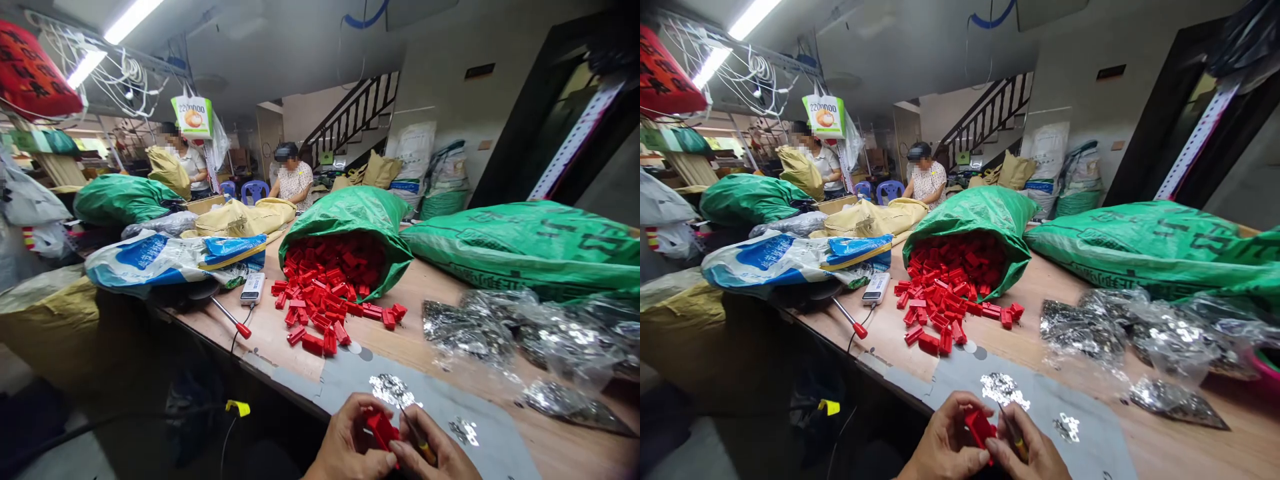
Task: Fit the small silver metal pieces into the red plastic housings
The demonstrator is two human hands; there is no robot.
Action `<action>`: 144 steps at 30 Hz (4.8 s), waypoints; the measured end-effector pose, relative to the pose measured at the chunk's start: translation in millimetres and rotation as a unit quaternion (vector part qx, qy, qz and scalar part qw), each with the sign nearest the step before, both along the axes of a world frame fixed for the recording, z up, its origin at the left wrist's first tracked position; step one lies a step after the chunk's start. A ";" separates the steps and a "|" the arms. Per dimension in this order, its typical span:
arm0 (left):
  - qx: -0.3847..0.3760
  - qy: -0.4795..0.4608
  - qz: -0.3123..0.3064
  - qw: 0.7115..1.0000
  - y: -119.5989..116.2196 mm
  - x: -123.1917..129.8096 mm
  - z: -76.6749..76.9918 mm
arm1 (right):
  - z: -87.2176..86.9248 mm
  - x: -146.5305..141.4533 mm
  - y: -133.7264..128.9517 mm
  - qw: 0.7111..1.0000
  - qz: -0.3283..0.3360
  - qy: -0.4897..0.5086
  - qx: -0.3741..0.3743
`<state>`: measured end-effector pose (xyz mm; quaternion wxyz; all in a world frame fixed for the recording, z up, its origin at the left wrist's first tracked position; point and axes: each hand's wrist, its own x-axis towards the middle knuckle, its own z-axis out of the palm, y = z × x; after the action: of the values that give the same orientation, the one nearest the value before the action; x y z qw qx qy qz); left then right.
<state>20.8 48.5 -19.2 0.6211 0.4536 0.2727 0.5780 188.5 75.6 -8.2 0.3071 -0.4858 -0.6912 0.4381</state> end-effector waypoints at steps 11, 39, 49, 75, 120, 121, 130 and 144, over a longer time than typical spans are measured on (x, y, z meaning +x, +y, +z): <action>0.051 0.307 0.044 0.949 6.4 -25.6 13.0 | 25.7 7.3 -16.3 0.986 0.025 -0.134 0.096; 0.102 0.427 0.019 0.898 16.6 -30.8 8.0 | 26.5 -10.9 -25.6 0.955 0.021 -0.276 0.109; 0.120 0.427 0.039 0.895 14.1 -28.5 5.3 | 31.1 -29.2 -33.6 0.948 -0.026 -0.308 0.082; -0.354 -0.235 -0.065 0.903 -22.7 -12.4 30.3 | 41.0 -12.4 -50.8 0.996 0.054 -0.030 0.061; 0.099 0.759 0.290 0.575 49.8 -76.6 15.8 | 34.8 86.5 -42.3 0.983 -0.046 -0.178 0.004; 0.094 0.752 0.291 0.584 46.4 -75.1 18.1 | 33.6 86.7 -35.2 0.975 -0.074 -0.207 0.037; -0.100 0.359 0.139 0.917 10.1 -46.1 37.5 | 13.1 77.0 -0.4 0.915 -0.148 -0.345 0.145; -0.374 -0.081 -0.109 0.917 -20.8 -22.1 53.7 | 6.8 78.6 7.2 0.915 -0.140 -0.330 0.183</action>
<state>-1.3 27.7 34.5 0.8245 0.1669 0.3666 0.3974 267.1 82.8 -1.4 0.2029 -0.6302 -0.7460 0.0715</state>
